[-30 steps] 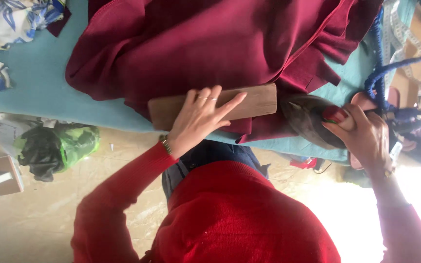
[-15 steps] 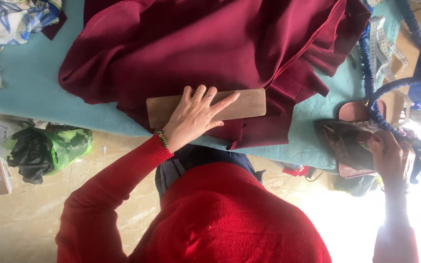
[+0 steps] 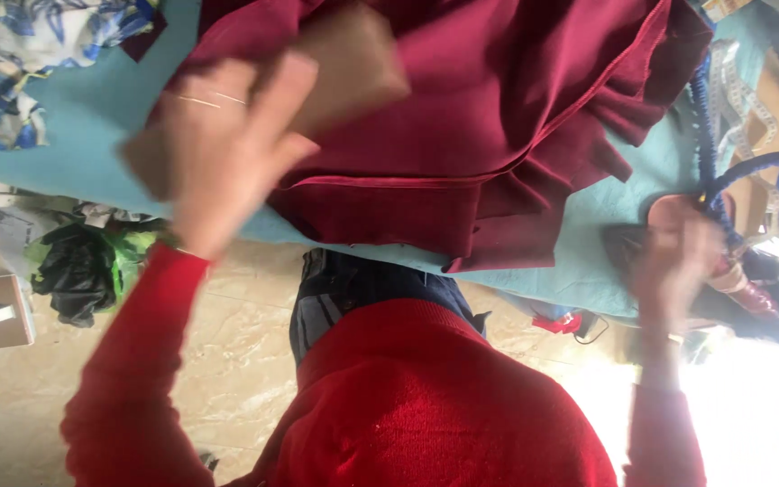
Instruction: Ironing and pressing seams on a maroon garment using a steam iron and a wooden clapper
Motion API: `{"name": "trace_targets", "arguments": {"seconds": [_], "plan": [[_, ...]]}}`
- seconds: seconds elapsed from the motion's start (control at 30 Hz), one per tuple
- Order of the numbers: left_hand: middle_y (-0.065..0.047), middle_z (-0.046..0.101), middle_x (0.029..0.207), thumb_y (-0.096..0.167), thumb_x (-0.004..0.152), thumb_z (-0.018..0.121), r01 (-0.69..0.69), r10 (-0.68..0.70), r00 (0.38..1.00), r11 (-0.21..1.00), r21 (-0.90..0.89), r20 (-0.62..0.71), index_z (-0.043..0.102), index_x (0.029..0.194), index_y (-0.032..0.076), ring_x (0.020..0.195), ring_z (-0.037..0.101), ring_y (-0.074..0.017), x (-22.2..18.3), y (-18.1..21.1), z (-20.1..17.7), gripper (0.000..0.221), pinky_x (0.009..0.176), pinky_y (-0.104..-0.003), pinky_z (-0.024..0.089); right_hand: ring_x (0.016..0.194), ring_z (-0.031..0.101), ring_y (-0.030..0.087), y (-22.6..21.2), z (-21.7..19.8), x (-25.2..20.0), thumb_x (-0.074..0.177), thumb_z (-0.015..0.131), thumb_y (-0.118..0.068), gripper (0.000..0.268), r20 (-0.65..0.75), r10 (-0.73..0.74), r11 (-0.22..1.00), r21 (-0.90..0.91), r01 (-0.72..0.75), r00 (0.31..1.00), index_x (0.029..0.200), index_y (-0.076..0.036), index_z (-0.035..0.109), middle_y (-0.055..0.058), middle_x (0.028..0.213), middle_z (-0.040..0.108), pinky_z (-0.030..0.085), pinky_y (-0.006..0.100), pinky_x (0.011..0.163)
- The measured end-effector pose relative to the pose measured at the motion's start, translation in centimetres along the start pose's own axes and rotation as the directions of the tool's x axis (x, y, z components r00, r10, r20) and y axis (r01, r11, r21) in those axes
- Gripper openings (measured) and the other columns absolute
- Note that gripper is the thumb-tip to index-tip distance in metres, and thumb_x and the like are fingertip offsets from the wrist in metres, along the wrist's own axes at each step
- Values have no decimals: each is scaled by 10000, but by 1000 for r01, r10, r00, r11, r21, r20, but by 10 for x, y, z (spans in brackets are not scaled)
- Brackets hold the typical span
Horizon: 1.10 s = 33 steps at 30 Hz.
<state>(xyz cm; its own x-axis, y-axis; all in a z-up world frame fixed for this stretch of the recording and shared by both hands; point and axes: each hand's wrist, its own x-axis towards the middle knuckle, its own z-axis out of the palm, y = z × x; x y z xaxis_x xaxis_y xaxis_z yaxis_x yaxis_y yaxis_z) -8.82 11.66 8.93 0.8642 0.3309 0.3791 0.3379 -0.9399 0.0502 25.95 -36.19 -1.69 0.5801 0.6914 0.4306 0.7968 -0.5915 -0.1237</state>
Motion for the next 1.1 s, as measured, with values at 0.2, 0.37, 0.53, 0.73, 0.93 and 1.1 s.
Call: {"name": "trace_targets", "arguments": {"seconds": [0.2,0.37,0.53,0.73,0.93,1.1], "plan": [[-310,546,1276,382,977,1043,284,-277,959,929,237,-62,484,1630,141,1112,460,-478,-87,-175,50,892,832,-593,430,994,621,235,-141,74,21,1080,444,-316,428,469,232,653,574,-494,852,1326,-30,646,125,1124,667,488,365,909],[-278,584,1149,400,987,1068,326,-297,945,887,328,-135,538,1614,138,1007,496,-431,-126,-252,82,861,797,-507,409,789,642,156,-175,111,34,1056,442,-518,590,825,263,-176,551,-816,501,1322,-26,629,85,1071,722,492,259,660],[-294,623,1135,422,943,1033,348,-338,937,889,298,-89,528,1617,163,1018,525,-439,-123,-282,109,881,866,-562,414,735,638,85,-177,122,42,1031,685,-281,191,775,423,-423,627,-654,469,857,-209,649,-67,807,693,433,225,678],[-308,563,1254,351,962,1001,410,-402,912,888,207,-85,533,1576,136,1044,511,-491,-116,-285,120,802,869,-615,396,857,696,107,-181,123,46,1020,696,-212,114,773,381,-615,621,-486,507,909,-233,691,-24,850,731,569,277,959],[-162,611,1215,270,1015,740,281,-286,958,947,-157,-12,697,1292,111,1103,503,-358,-77,-183,100,322,850,-502,374,684,525,74,-190,109,54,1043,686,-188,319,801,244,-543,580,-607,546,759,-173,541,-54,659,470,563,254,843],[-5,665,925,417,1040,648,390,-340,918,866,-314,203,615,1184,165,921,619,-277,-61,-164,137,293,851,-482,374,649,533,70,-153,108,65,1089,628,-140,332,683,347,-416,727,-547,643,796,-218,493,-40,676,529,464,232,679]]}}
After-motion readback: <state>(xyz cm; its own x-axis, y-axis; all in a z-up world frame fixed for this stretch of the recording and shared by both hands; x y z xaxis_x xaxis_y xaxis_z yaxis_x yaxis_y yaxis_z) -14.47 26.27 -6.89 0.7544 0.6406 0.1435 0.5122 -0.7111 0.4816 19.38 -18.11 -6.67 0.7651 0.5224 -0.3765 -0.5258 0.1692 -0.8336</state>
